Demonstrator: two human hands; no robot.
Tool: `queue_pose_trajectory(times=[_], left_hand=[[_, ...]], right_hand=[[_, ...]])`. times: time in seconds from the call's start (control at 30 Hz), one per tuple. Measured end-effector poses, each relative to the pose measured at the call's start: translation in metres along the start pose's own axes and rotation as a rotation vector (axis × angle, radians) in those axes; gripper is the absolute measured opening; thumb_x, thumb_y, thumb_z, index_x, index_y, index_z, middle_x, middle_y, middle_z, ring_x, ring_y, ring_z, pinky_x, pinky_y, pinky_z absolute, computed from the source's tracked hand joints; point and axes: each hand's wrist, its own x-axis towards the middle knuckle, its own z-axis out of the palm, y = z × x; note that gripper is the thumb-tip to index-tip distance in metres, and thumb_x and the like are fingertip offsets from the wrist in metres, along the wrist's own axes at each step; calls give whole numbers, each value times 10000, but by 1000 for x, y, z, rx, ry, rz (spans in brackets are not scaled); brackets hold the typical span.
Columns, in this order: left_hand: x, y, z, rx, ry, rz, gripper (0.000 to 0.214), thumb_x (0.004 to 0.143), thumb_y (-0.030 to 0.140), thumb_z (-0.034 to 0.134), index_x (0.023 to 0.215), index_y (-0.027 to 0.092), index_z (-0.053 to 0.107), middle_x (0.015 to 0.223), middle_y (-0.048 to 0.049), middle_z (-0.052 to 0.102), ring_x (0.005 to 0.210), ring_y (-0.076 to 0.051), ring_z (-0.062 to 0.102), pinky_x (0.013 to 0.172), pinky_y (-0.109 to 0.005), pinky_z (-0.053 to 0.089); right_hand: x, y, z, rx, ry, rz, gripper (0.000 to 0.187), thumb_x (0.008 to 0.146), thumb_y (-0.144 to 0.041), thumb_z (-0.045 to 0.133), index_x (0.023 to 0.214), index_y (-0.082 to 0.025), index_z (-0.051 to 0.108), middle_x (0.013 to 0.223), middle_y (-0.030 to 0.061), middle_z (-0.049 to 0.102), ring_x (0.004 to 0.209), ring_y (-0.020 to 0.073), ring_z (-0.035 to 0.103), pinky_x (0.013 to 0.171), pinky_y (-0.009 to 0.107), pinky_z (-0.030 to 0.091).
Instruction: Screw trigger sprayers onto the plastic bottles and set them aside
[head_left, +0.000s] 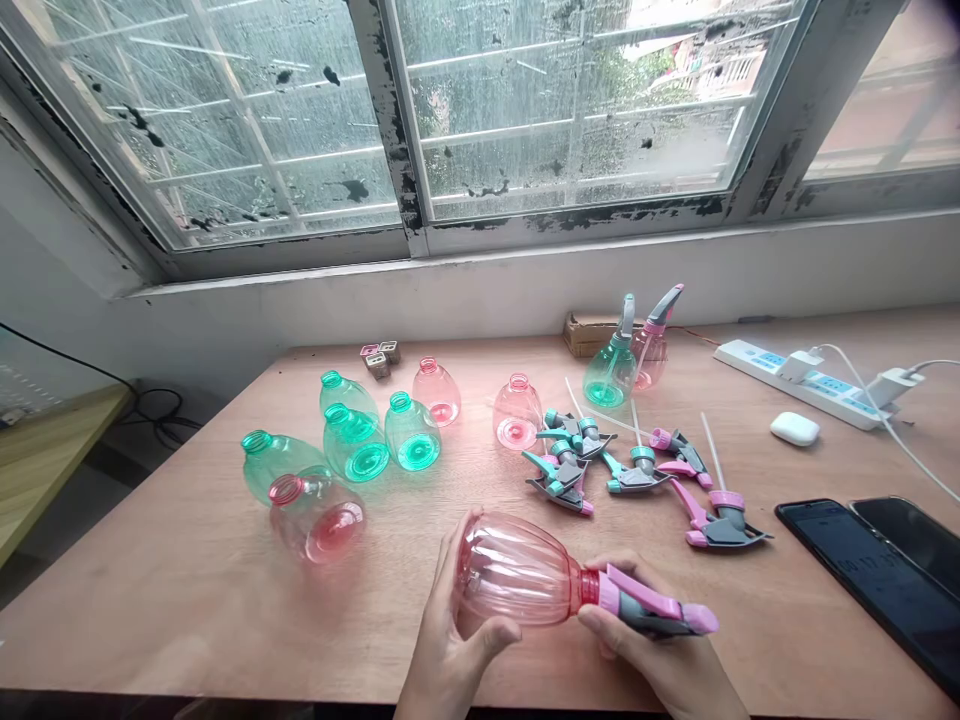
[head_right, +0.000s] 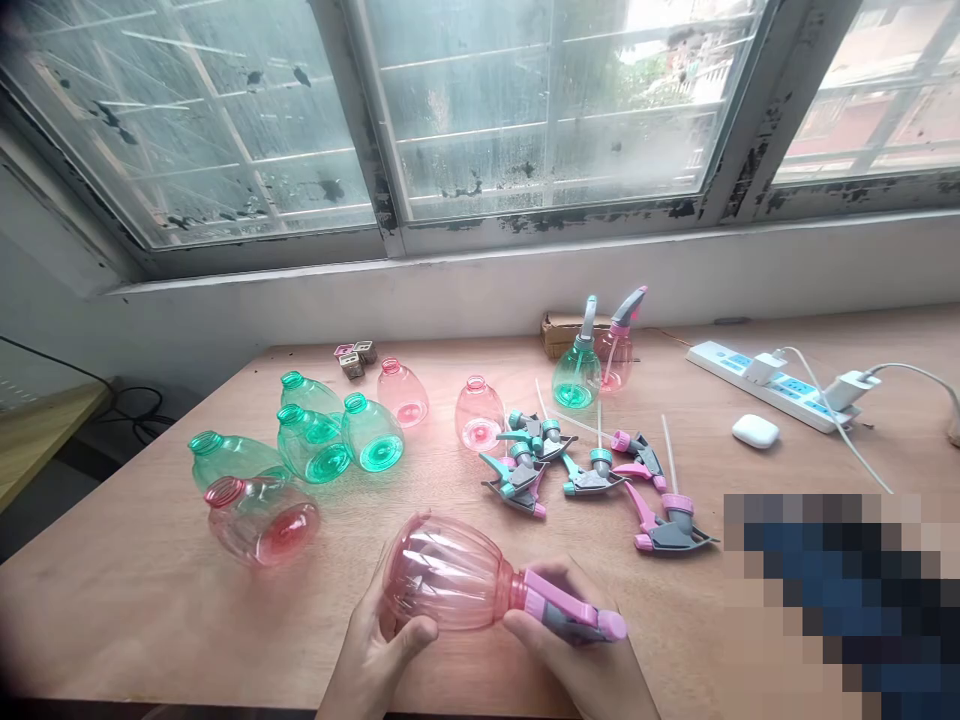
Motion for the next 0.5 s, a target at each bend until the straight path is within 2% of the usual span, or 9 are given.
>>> queue_pose_trajectory(times=[0.1, 0.23, 0.37, 0.5], left_hand=[[1, 1, 1, 64, 25, -13, 985, 755, 531, 936, 1606, 318, 486, 1735, -91, 410, 1586, -409, 369, 1314, -512, 289], [-1, 3, 6, 88, 43, -14, 1018, 721, 402, 982, 1604, 366, 478, 1707, -43, 468, 1614, -362, 325, 1344, -484, 201], [-3, 2, 8, 71, 50, -29, 1042, 757, 427, 951, 1644, 342, 410, 1702, -70, 473, 1611, -353, 337, 1339, -486, 222], [-2, 0, 6, 47, 22, 4, 1036, 727, 513, 958, 1615, 288, 474, 1696, -108, 477, 1599, -382, 354, 1328, -496, 262]], right_hand=[[0, 0, -1, 8, 6, 17, 279, 786, -448, 912, 950, -252, 799, 600, -60, 623, 561, 198, 573, 630, 308, 473], [2, 5, -6, 23, 33, 47, 322, 791, -481, 907, 992, -252, 803, 521, -61, 624, 546, 226, 586, 703, 354, 473], [1, 3, -5, 11, 41, 45, 342, 782, -520, 903, 970, -254, 800, 521, -54, 619, 552, 243, 600, 697, 366, 473], [-1, -1, -2, -3, 50, 35, 331, 777, -501, 917, 969, -259, 798, 533, -56, 618, 563, 222, 597, 644, 328, 466]])
